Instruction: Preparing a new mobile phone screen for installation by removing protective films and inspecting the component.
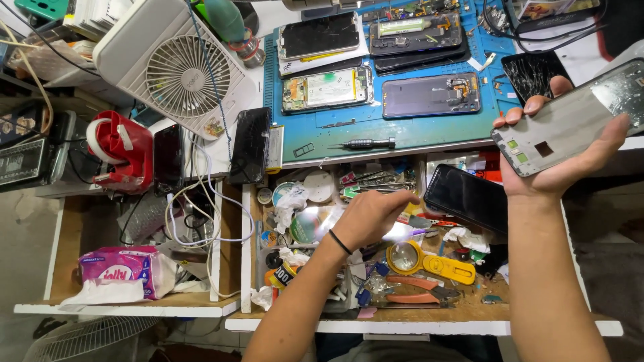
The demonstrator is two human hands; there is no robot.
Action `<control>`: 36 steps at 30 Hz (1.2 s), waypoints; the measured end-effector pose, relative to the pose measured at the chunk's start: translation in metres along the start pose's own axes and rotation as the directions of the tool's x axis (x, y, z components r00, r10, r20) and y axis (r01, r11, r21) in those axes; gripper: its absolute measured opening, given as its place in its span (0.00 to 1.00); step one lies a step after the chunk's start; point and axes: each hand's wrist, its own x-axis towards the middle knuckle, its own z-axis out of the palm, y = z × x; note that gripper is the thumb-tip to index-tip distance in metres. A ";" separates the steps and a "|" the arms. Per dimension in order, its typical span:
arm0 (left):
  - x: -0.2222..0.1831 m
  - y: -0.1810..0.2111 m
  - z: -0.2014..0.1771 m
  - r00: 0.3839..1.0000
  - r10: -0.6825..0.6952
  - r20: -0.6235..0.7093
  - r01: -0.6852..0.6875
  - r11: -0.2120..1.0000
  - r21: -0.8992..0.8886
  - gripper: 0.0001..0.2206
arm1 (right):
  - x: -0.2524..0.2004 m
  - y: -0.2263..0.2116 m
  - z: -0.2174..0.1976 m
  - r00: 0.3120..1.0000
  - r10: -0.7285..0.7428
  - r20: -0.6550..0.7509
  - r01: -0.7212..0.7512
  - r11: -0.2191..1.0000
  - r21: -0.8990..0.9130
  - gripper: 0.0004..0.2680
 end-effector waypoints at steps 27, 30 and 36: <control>0.005 0.029 0.076 0.978 0.195 0.079 -0.209 0.943 0.259 0.09 | -0.001 0.013 -0.007 0.981 0.008 0.196 -0.017 0.999 0.041 0.26; 0.005 0.031 0.068 0.964 0.265 0.033 -0.263 0.923 0.281 0.07 | 0.002 0.014 -0.011 0.982 0.015 0.188 -0.026 0.998 0.057 0.26; 0.007 0.035 0.038 0.938 0.258 0.231 -0.291 0.948 0.125 0.18 | 0.003 0.014 -0.007 0.985 0.017 0.170 -0.025 0.999 0.041 0.26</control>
